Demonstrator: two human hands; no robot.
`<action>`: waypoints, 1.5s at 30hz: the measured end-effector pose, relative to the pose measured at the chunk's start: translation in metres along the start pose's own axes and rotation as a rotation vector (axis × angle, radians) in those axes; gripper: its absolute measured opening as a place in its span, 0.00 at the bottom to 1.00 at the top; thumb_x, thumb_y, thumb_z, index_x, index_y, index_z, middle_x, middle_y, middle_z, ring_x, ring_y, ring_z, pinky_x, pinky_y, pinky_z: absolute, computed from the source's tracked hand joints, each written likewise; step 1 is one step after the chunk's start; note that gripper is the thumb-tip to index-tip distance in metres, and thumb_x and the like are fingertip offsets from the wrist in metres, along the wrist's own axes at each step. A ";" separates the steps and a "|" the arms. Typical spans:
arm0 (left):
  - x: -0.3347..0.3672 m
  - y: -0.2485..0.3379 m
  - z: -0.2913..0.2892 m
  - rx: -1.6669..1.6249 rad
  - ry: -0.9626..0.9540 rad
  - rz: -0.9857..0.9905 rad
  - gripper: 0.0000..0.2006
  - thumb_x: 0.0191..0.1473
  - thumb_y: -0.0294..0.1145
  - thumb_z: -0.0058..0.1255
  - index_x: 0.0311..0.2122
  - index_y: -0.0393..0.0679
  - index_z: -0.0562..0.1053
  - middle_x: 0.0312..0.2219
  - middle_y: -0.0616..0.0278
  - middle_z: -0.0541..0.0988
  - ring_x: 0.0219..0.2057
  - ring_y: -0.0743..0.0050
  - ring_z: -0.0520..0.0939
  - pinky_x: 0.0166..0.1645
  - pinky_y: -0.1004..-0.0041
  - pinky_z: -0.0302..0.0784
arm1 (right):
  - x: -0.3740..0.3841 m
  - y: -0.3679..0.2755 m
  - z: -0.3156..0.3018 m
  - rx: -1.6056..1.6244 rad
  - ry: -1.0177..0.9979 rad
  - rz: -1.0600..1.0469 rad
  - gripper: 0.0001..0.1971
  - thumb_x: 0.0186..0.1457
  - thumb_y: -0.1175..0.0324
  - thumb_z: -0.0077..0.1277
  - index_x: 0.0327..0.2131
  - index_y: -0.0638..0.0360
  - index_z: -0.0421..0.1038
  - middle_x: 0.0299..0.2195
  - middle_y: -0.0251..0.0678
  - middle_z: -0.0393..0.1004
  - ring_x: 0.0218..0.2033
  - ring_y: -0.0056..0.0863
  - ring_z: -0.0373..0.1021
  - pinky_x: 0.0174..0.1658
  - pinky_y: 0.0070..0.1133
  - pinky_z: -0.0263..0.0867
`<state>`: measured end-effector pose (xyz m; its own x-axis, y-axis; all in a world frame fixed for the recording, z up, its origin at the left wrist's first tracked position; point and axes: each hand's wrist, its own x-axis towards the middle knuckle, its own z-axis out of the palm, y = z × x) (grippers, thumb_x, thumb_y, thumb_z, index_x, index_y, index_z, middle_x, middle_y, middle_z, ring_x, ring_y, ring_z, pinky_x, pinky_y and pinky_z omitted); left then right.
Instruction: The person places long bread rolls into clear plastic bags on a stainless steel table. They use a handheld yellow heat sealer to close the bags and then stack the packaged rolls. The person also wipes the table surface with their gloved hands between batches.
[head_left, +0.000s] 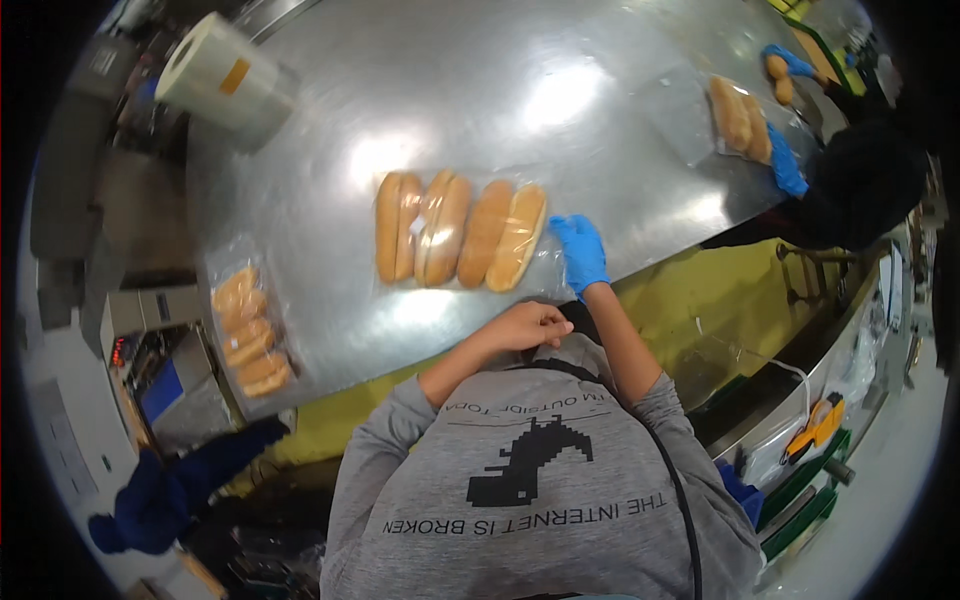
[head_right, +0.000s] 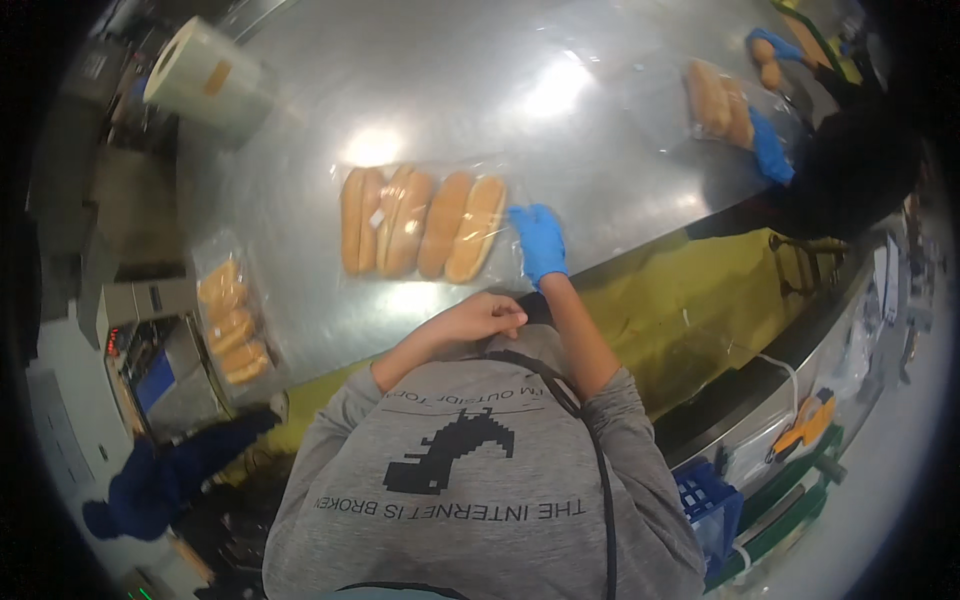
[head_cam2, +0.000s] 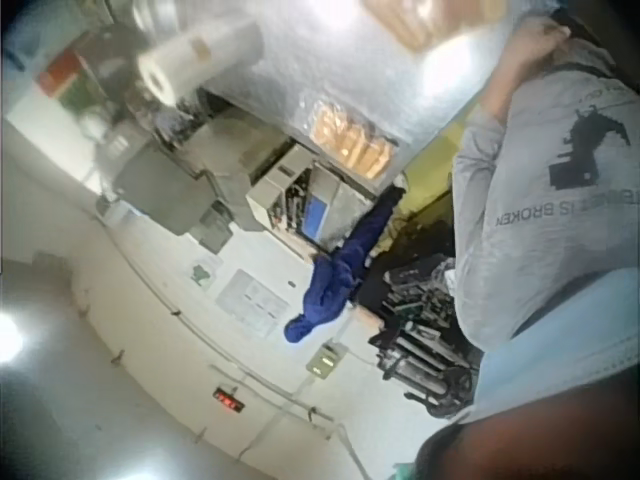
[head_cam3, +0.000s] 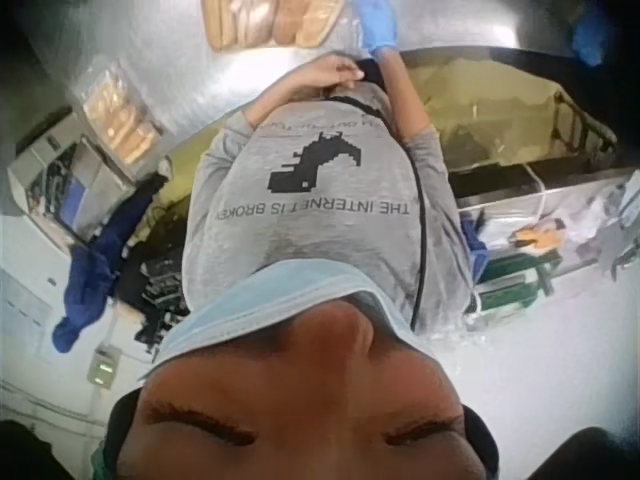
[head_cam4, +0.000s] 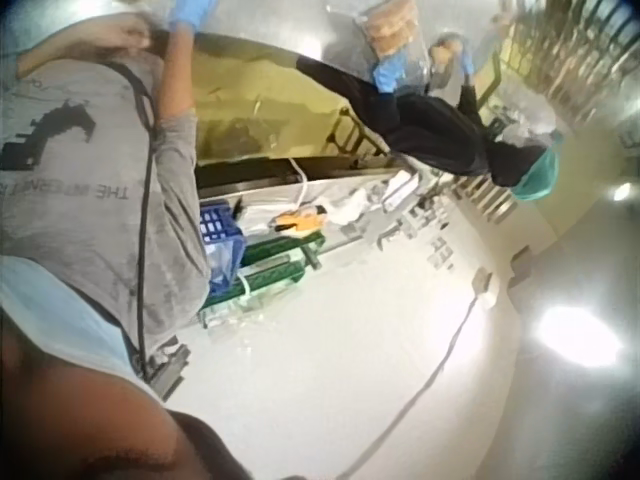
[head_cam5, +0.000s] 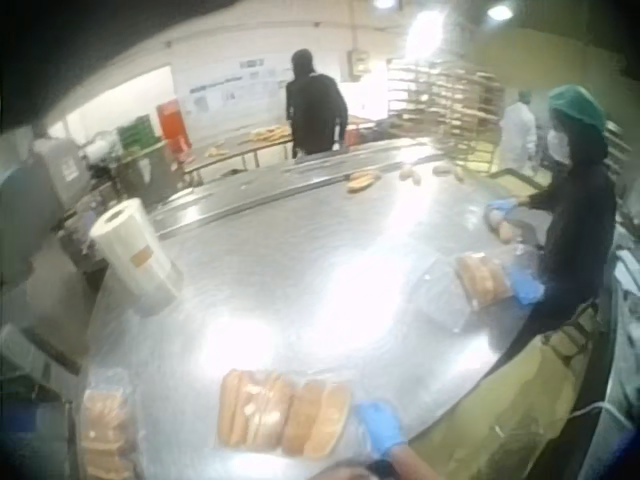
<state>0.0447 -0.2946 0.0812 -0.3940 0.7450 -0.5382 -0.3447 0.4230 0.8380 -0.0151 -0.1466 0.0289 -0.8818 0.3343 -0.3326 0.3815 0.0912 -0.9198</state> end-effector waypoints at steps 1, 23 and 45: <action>0.009 0.024 -0.006 0.102 0.139 0.080 0.16 0.53 0.39 0.49 0.40 0.37 0.70 0.28 0.61 0.78 0.31 0.75 0.78 0.38 0.74 0.70 | 0.010 0.006 -0.012 -0.002 -0.022 -0.002 0.14 0.51 0.58 0.49 0.28 0.61 0.69 0.24 0.34 0.67 0.27 0.21 0.61 0.33 0.22 0.60; 0.209 0.113 -0.159 0.162 0.303 0.136 0.08 0.54 0.29 0.47 0.29 0.41 0.61 0.20 0.60 0.74 0.19 0.78 0.73 0.24 0.78 0.70 | 0.061 -0.006 -0.159 0.218 -0.603 0.379 0.21 0.44 0.59 0.56 0.37 0.63 0.65 0.26 0.38 0.71 0.24 0.24 0.69 0.25 0.22 0.66; 0.269 0.158 -0.155 0.626 0.722 -0.124 0.12 0.53 0.36 0.48 0.31 0.39 0.61 0.19 0.47 0.73 0.23 0.43 0.75 0.28 0.60 0.68 | 0.206 -0.044 -0.239 -0.660 -0.615 -0.150 0.15 0.51 0.61 0.47 0.38 0.59 0.60 0.29 0.47 0.70 0.27 0.47 0.68 0.33 0.35 0.64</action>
<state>-0.2479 -0.1078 0.0547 -0.8867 0.2680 -0.3767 0.0156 0.8317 0.5550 -0.1470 0.1428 0.0504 -0.8552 -0.2658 -0.4449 0.1650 0.6743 -0.7198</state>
